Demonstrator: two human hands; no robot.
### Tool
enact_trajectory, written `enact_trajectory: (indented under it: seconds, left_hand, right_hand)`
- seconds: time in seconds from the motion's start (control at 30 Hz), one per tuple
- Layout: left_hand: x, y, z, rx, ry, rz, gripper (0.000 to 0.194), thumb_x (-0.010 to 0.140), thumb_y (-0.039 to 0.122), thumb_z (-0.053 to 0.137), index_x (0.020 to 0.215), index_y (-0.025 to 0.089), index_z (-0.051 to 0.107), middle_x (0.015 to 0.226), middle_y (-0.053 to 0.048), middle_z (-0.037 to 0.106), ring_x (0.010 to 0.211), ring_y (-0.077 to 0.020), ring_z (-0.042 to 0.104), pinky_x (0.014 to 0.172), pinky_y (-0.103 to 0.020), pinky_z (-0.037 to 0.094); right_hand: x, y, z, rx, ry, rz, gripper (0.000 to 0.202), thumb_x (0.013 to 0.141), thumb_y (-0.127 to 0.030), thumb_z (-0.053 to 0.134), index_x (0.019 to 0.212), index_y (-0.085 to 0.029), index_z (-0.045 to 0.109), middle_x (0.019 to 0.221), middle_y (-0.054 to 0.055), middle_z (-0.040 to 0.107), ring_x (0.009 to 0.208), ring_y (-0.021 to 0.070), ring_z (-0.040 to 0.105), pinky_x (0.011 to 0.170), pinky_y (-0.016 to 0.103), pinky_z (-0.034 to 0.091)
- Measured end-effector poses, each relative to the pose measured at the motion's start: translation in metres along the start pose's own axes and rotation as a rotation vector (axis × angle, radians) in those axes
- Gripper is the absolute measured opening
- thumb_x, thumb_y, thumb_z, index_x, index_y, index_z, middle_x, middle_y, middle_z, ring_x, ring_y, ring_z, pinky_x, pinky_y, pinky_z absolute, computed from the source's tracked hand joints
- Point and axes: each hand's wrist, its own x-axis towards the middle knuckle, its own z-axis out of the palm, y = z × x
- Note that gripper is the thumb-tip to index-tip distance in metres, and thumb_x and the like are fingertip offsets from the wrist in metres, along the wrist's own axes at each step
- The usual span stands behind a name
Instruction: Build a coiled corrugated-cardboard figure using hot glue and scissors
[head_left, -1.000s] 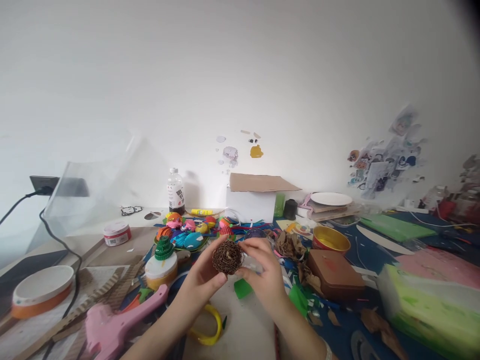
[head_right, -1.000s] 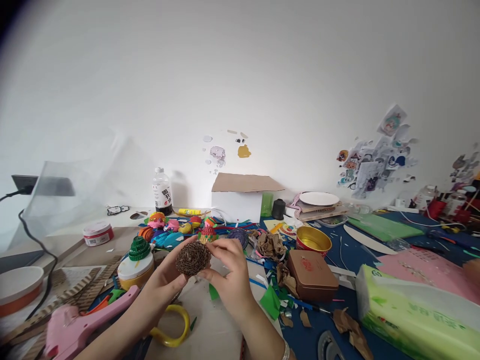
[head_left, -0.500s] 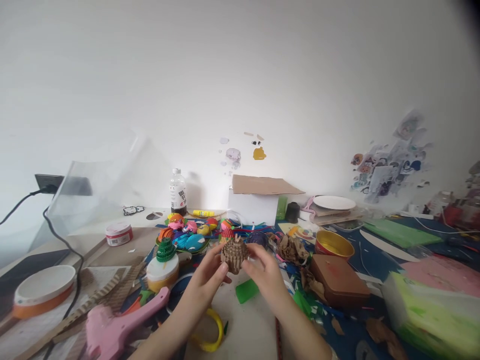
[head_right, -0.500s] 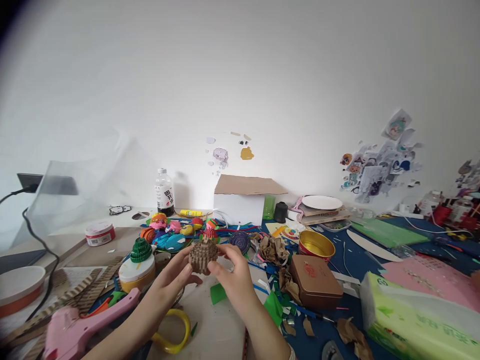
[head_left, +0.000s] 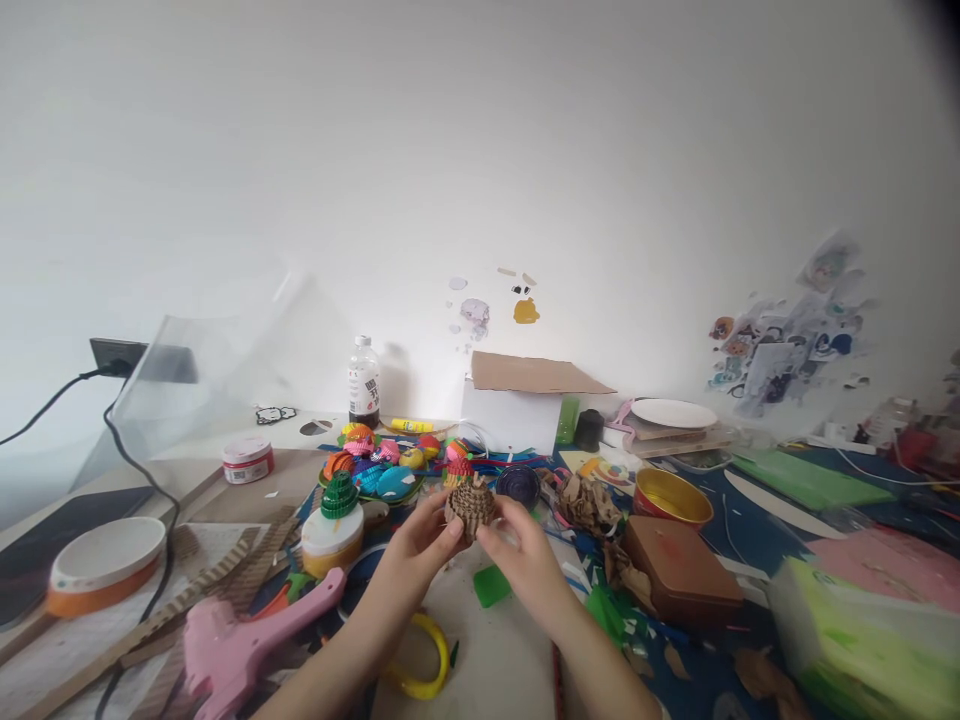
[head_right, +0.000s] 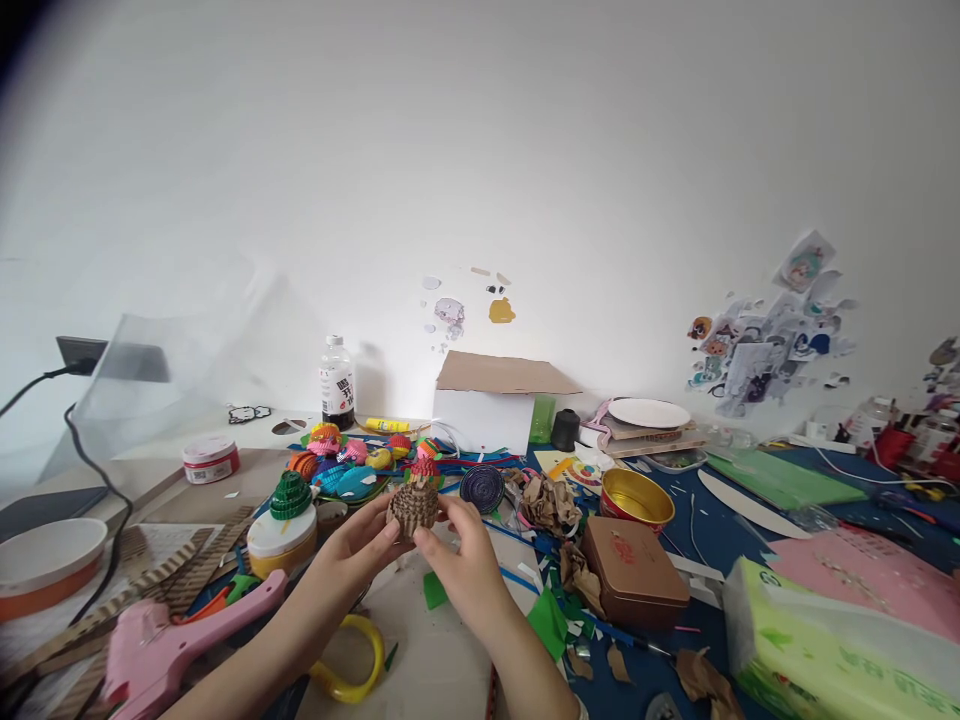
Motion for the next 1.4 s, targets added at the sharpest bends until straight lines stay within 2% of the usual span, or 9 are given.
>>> enact_trajectory:
  seconds: [0.2, 0.37, 0.63, 0.77, 0.9, 1.03, 1.13, 1.27, 1.4]
  left_hand:
    - [-0.002, 0.006, 0.002, 0.027, -0.041, -0.016, 0.053, 0.065, 0.038, 0.075, 0.111, 0.016, 0.061, 0.113, -0.009, 0.066, 0.106, -0.0284, 0.059, 0.092, -0.039, 0.047]
    - [-0.004, 0.009, 0.003, 0.027, -0.056, -0.024, 0.047, 0.072, 0.043, 0.068, 0.112, 0.018, 0.062, 0.112, -0.009, 0.066, 0.105, -0.0292, 0.059, 0.093, -0.042, 0.046]
    - [-0.003, 0.004, 0.001, 0.046, 0.012, -0.025, 0.061, 0.066, 0.046, 0.072, 0.118, 0.018, 0.057, 0.113, -0.011, 0.065, 0.107, -0.0295, 0.058, 0.09, -0.038, 0.047]
    - [-0.003, 0.007, 0.0, 0.19, 0.142, -0.014, 0.073, 0.065, 0.055, 0.068, 0.122, 0.013, 0.051, 0.12, -0.017, 0.058, 0.104, -0.032, 0.058, 0.083, -0.04, 0.05]
    - [-0.006, 0.017, 0.0, 0.236, 0.202, 0.086, 0.064, 0.071, 0.055, 0.062, 0.119, 0.014, 0.05, 0.123, -0.017, 0.055, 0.106, -0.0301, 0.057, 0.089, -0.04, 0.047]
    - [-0.002, 0.014, -0.002, 0.279, 0.151, 0.075, 0.065, 0.066, 0.05, 0.069, 0.117, 0.013, 0.051, 0.122, -0.018, 0.055, 0.111, -0.0326, 0.054, 0.092, -0.042, 0.044]
    - [0.001, 0.006, -0.004, 0.253, 0.009, 0.087, 0.069, 0.064, 0.046, 0.073, 0.121, 0.015, 0.05, 0.123, -0.019, 0.055, 0.112, -0.0339, 0.052, 0.091, -0.044, 0.044]
    - [-0.001, 0.002, -0.007, 0.163, -0.257, 0.219, 0.062, 0.07, 0.039, 0.071, 0.126, 0.022, 0.048, 0.131, -0.013, 0.051, 0.116, -0.0305, 0.05, 0.096, -0.041, 0.042]
    - [-0.004, 0.005, -0.012, 0.304, -0.312, 0.314, 0.06, 0.07, 0.028, 0.072, 0.125, 0.026, 0.048, 0.131, -0.009, 0.05, 0.12, -0.0282, 0.047, 0.098, -0.039, 0.041]
  right_hand:
    - [0.0, 0.002, -0.001, 0.048, 0.018, 0.014, 0.048, 0.08, -0.038, 0.059, 0.124, -0.021, 0.052, 0.125, 0.009, 0.057, 0.113, 0.0266, 0.052, 0.096, 0.04, 0.041]
    - [0.0, -0.001, -0.001, 0.033, 0.011, 0.007, 0.042, 0.079, -0.035, 0.06, 0.119, -0.022, 0.057, 0.121, 0.008, 0.06, 0.11, 0.0266, 0.054, 0.094, 0.04, 0.042]
    - [0.0, -0.003, -0.002, -0.066, 0.051, -0.006, 0.046, 0.072, -0.028, 0.065, 0.118, -0.023, 0.058, 0.118, 0.007, 0.061, 0.109, 0.0259, 0.054, 0.094, 0.039, 0.042]
    - [0.006, 0.013, -0.004, -0.005, 0.095, 0.098, 0.042, 0.072, -0.027, 0.065, 0.113, -0.019, 0.06, 0.114, 0.009, 0.064, 0.103, 0.0268, 0.059, 0.091, 0.042, 0.044]
    - [0.012, 0.029, -0.007, 0.035, 0.15, 0.143, 0.04, 0.069, -0.028, 0.068, 0.107, -0.017, 0.062, 0.107, 0.01, 0.067, 0.1, 0.0282, 0.061, 0.09, 0.045, 0.045]
    - [0.009, 0.023, -0.007, 0.041, 0.148, 0.098, 0.041, 0.07, -0.029, 0.067, 0.109, -0.017, 0.061, 0.11, 0.01, 0.066, 0.101, 0.0276, 0.06, 0.09, 0.043, 0.046]
    - [0.004, 0.01, -0.005, 0.007, 0.13, -0.018, 0.041, 0.07, -0.027, 0.068, 0.11, -0.021, 0.061, 0.11, 0.009, 0.064, 0.101, 0.0268, 0.059, 0.088, 0.039, 0.047]
    - [-0.003, -0.004, -0.001, -0.077, 0.137, -0.164, 0.035, 0.068, -0.02, 0.071, 0.101, -0.023, 0.063, 0.098, 0.006, 0.064, 0.093, 0.0241, 0.06, 0.081, 0.035, 0.048]
    - [-0.005, -0.013, 0.0, -0.182, 0.143, -0.303, 0.036, 0.064, -0.009, 0.071, 0.095, -0.023, 0.061, 0.094, 0.003, 0.062, 0.09, 0.0217, 0.058, 0.078, 0.032, 0.047]
